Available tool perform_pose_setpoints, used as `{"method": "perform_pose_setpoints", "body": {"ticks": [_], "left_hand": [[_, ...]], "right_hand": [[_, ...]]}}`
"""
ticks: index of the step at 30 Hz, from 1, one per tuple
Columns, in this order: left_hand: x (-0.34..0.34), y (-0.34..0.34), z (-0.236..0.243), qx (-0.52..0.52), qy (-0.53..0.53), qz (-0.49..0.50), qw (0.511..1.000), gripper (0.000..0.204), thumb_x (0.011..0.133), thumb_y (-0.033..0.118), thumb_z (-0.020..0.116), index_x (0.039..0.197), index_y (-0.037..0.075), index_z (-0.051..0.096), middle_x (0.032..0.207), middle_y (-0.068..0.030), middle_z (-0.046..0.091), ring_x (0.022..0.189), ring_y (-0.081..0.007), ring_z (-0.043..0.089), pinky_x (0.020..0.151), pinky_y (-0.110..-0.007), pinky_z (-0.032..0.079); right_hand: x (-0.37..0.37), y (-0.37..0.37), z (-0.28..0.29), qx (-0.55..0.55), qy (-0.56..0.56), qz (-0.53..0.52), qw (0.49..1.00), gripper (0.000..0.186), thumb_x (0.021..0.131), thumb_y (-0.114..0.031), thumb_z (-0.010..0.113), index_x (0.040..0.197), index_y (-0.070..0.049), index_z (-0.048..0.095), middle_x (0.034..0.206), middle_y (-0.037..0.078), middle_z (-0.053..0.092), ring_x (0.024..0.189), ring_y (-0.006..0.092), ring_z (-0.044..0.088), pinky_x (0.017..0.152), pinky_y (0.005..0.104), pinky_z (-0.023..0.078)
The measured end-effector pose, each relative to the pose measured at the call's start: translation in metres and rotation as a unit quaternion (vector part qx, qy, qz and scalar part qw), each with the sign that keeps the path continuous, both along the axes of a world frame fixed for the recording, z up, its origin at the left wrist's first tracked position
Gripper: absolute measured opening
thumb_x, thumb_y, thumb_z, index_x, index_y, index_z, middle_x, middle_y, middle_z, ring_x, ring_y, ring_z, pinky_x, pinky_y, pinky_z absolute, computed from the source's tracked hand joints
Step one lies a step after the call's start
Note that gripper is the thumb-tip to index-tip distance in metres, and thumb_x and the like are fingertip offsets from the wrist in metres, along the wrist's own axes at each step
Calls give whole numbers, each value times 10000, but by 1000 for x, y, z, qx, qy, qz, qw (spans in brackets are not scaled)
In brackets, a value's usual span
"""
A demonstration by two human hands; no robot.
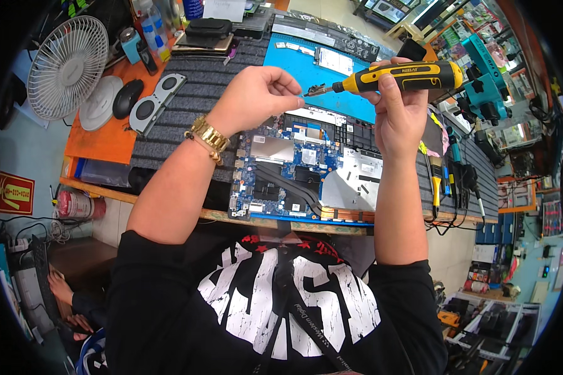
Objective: The person uses a powered screwdriver to remove screws from a laptop's internal frame, disconnects internal ribbon cables and wires by hand, and then picks up and positions a replacement keyboard assembly.
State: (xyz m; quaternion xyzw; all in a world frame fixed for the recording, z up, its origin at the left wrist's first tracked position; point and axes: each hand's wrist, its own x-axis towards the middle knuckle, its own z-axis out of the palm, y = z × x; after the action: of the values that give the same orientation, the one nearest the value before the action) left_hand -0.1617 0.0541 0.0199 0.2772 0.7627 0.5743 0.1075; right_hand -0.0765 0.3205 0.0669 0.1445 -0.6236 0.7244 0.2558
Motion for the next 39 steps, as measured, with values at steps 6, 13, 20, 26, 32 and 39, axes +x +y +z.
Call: {"method": "perform_pose_setpoints", "body": {"ticks": [6,13,20,26,32,39], "left_hand": [[-13,-38,-3,-276,186,18,943,549,871,342,1017,1217,-17,786,1129,-148,768,1051,-283,764,953,-398,636],[-5,-29,-7,-340,138,29,930,689,824,508,1017,1216,27,719,1237,-178,737,1171,-366,735,1007,-476,588],[-2,-21,0,-394,74,36,916,840,788,551,1038,1398,68,720,1409,-159,721,1388,-351,690,1209,-560,462],[3,-21,-5,-379,123,59,915,777,792,534,1043,1297,47,709,1302,-146,742,1239,-334,727,1073,-498,523],[2,-22,-7,-379,123,56,915,760,794,527,1047,1283,54,709,1291,-138,741,1234,-328,720,1060,-495,515],[2,-23,-5,-376,123,50,917,739,801,533,1044,1254,52,712,1267,-138,736,1242,-340,707,1069,-510,504]], "right_hand": [[3,-19,-7,64,-37,24,997,514,1034,-11,887,1457,4,595,1286,140,766,1203,232,779,1082,417,666],[3,-43,-15,132,-66,56,988,603,1006,-39,929,1490,26,575,1305,130,755,1219,218,766,1057,408,677],[3,-48,-16,158,-96,61,981,586,1013,-46,927,1479,36,581,1311,141,753,1212,217,770,1053,405,673],[3,-50,-14,169,-123,72,975,605,1020,-38,925,1501,54,570,1341,151,738,1241,226,766,1106,404,637],[2,-53,-12,197,-124,75,970,623,1022,-51,930,1513,55,561,1339,149,740,1236,224,769,1086,412,657],[3,-56,-9,233,-122,78,962,631,1020,-49,930,1523,40,559,1336,141,742,1240,221,768,1088,415,661]]}}
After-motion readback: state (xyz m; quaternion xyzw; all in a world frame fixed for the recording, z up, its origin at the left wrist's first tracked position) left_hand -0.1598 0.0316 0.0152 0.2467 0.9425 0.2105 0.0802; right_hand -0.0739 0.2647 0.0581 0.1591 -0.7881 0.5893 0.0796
